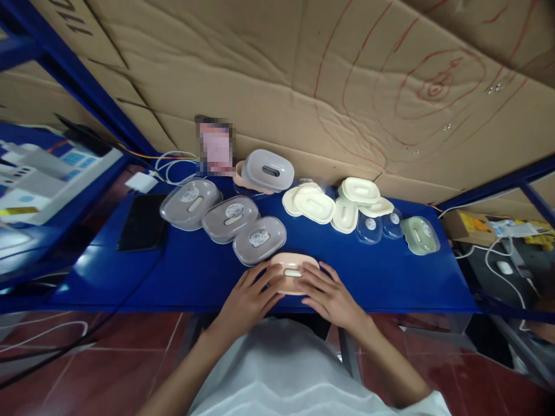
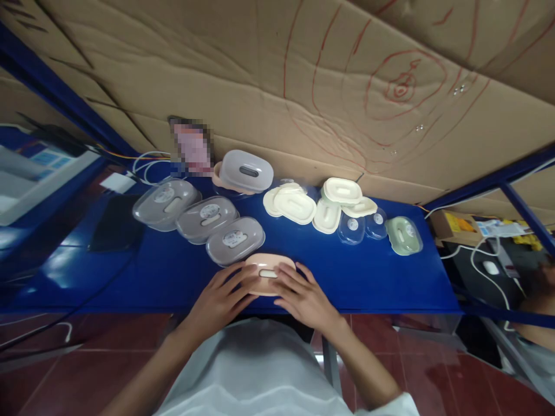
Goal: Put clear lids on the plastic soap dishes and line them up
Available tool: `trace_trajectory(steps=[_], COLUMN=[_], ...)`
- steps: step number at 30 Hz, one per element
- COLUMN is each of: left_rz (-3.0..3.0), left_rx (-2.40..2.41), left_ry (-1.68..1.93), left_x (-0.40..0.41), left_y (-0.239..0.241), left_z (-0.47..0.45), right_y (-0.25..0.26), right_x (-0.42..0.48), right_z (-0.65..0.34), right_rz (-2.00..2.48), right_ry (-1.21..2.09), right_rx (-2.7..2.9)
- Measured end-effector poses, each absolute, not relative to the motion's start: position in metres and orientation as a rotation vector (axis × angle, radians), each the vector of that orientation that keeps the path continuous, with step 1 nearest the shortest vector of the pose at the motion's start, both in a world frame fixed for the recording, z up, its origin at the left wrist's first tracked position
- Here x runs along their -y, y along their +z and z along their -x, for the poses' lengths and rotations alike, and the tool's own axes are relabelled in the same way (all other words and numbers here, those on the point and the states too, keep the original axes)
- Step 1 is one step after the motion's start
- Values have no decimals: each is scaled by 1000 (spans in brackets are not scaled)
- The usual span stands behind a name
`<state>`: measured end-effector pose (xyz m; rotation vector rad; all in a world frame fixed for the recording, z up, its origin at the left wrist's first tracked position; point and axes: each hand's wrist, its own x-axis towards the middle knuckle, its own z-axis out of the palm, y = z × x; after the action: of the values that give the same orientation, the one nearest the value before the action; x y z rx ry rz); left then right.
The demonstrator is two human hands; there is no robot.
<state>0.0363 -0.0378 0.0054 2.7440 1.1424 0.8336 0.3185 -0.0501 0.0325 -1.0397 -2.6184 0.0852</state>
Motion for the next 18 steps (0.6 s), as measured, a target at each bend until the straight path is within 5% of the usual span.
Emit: trace_trajectory(steps=[9, 18], left_rz=[-2546, -2526], left_rx=[-1101, -1100], left_ry=[914, 910], left_x=[39, 41], left_y=[10, 4], left_z=[-44, -40], right_y=[38, 21], right_x=[-81, 46], right_z=[-339, -374], right_rz=[1543, 1494], right_ry=[-128, -14], right_rx=[2329, 2277])
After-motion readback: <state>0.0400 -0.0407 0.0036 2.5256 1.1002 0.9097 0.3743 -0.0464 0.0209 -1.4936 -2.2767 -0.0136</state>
